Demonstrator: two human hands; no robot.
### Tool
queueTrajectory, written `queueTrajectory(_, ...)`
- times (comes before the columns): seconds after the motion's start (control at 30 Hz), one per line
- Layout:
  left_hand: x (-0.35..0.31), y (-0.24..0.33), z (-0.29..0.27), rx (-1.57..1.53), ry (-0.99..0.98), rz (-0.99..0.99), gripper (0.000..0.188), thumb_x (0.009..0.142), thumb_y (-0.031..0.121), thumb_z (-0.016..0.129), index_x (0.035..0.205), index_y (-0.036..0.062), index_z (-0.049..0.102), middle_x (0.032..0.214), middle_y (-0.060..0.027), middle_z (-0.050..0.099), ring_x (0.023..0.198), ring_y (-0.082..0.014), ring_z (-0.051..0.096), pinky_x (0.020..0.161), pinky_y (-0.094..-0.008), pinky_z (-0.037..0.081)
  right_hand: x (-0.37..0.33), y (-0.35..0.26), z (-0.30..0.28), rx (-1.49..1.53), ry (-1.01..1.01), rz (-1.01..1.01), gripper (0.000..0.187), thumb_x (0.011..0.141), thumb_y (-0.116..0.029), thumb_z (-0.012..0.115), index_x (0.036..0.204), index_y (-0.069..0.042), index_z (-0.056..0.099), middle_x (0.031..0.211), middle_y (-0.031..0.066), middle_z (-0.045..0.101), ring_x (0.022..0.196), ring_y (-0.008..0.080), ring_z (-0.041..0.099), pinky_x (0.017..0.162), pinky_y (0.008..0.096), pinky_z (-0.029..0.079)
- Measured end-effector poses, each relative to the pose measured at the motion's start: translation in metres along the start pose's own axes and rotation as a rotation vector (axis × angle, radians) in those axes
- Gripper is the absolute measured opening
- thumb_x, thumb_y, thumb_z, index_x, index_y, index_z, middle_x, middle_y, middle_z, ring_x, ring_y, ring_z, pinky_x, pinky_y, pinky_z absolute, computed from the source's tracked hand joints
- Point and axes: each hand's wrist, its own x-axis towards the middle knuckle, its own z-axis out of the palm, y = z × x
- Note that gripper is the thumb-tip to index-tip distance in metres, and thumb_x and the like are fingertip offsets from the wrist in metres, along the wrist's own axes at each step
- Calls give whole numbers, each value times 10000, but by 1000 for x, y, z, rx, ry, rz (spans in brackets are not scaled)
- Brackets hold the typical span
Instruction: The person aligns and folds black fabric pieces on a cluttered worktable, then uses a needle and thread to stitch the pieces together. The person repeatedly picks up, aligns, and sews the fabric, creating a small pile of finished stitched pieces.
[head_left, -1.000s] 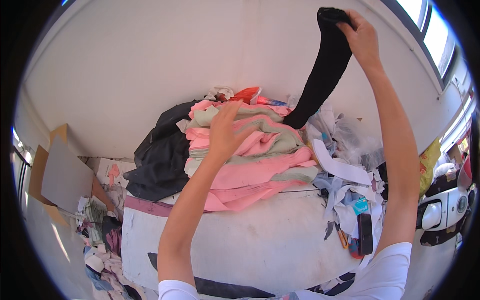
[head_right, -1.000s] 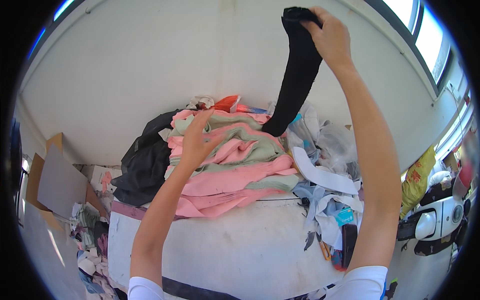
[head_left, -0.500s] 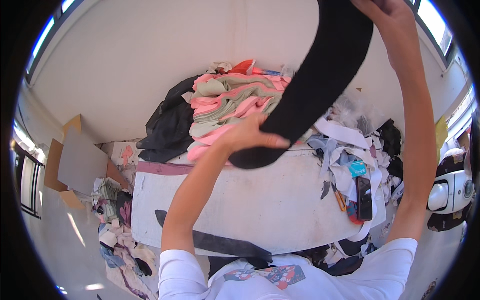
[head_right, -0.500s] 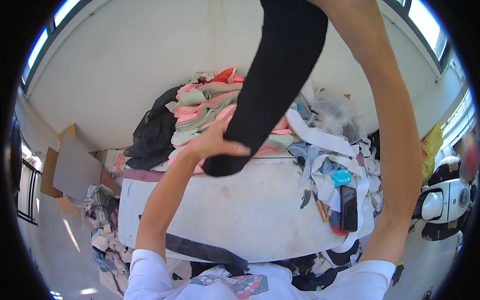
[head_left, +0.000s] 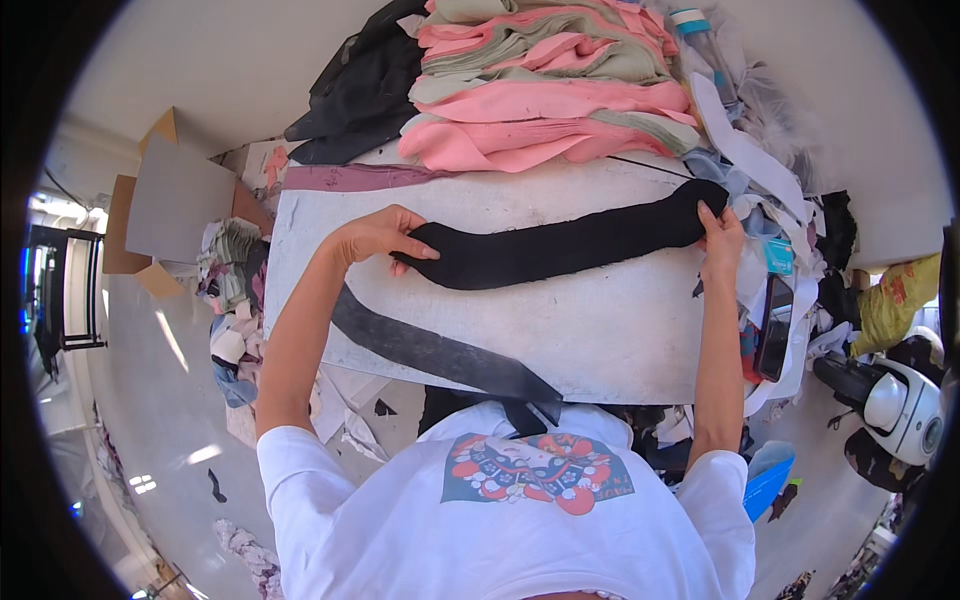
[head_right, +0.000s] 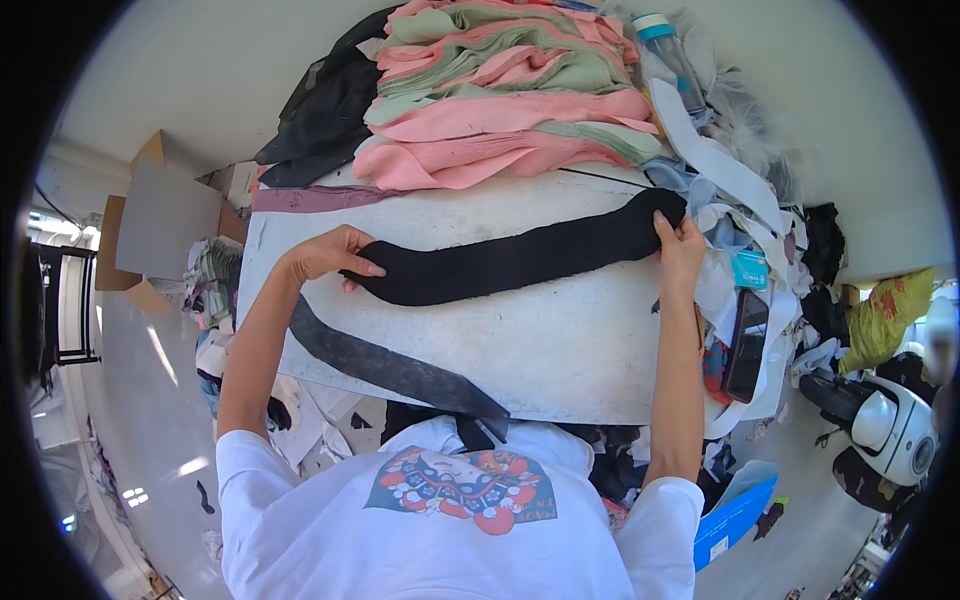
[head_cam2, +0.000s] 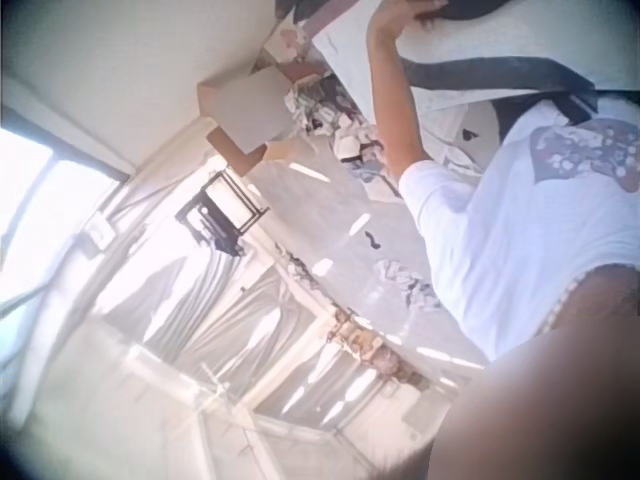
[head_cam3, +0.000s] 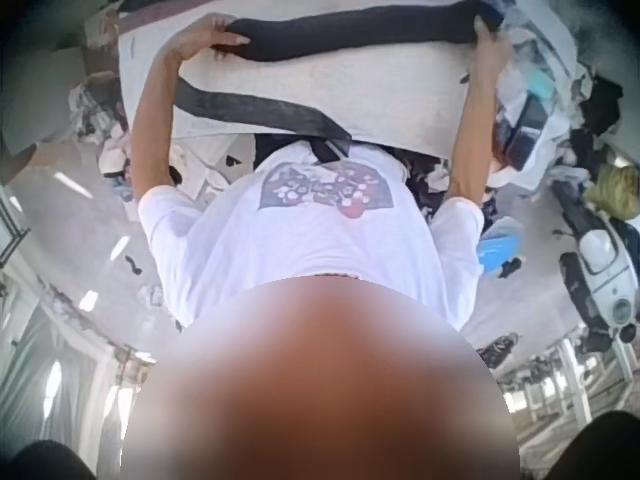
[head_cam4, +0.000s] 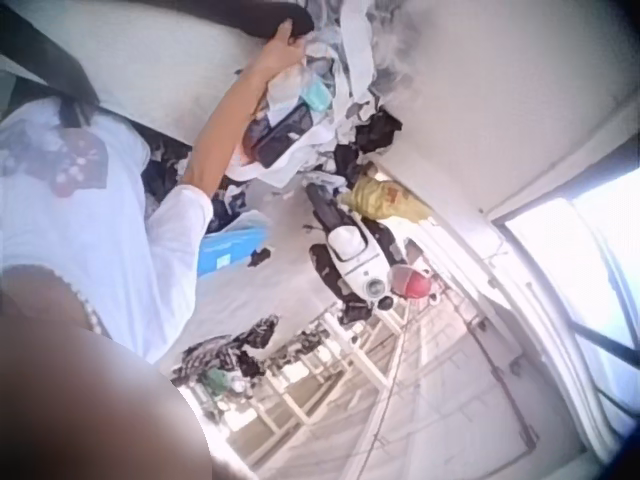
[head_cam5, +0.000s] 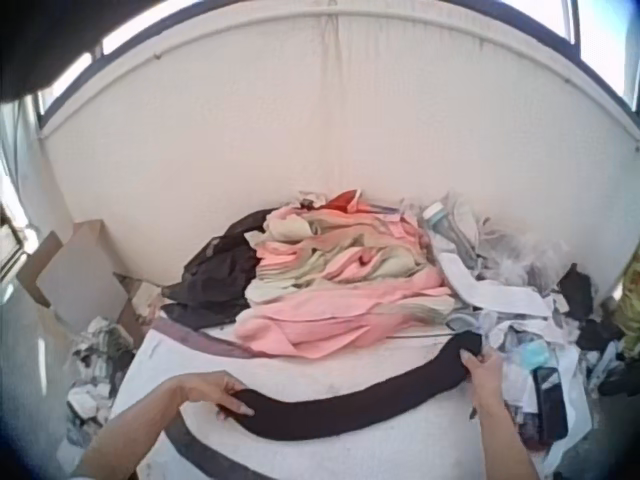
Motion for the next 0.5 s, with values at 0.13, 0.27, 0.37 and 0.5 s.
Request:
queueTrajectory(0.13,-5,6,-5,-14,73,7,162,819,160,750,834,33,649,639,3,602,487,-81,568,473,-209,460,6,7,-7,-23,-7,-19,195,871,-215,718,959,-53,657,684,-54,601,515,15,475,432,176,353)
queueTrajectory(0.27,-7,5,-7,20,120,66,188,810,196,757,843,44,653,668,13,602,552,-72,567,488,-209,451,0,2,-11,-69,-30,-7,213,877,-225,712,973,-43,655,690,-50,601,530,14,491,431,172,378)
queueTrajectory(0.37,-8,1,-9,38,168,129,201,807,215,759,852,50,654,711,26,603,623,-57,552,500,-208,432,-3,2,-17,-93,-47,-4,211,877,-220,712,962,-38,648,703,-45,596,546,21,503,433,176,405)
queueTrajectory(0.5,-12,-3,-4,-65,200,185,197,817,208,754,869,47,652,716,29,598,610,-60,545,498,-212,431,-9,-1,-16,-48,-60,27,203,875,-206,713,964,-37,644,718,-40,598,548,27,513,449,179,438)
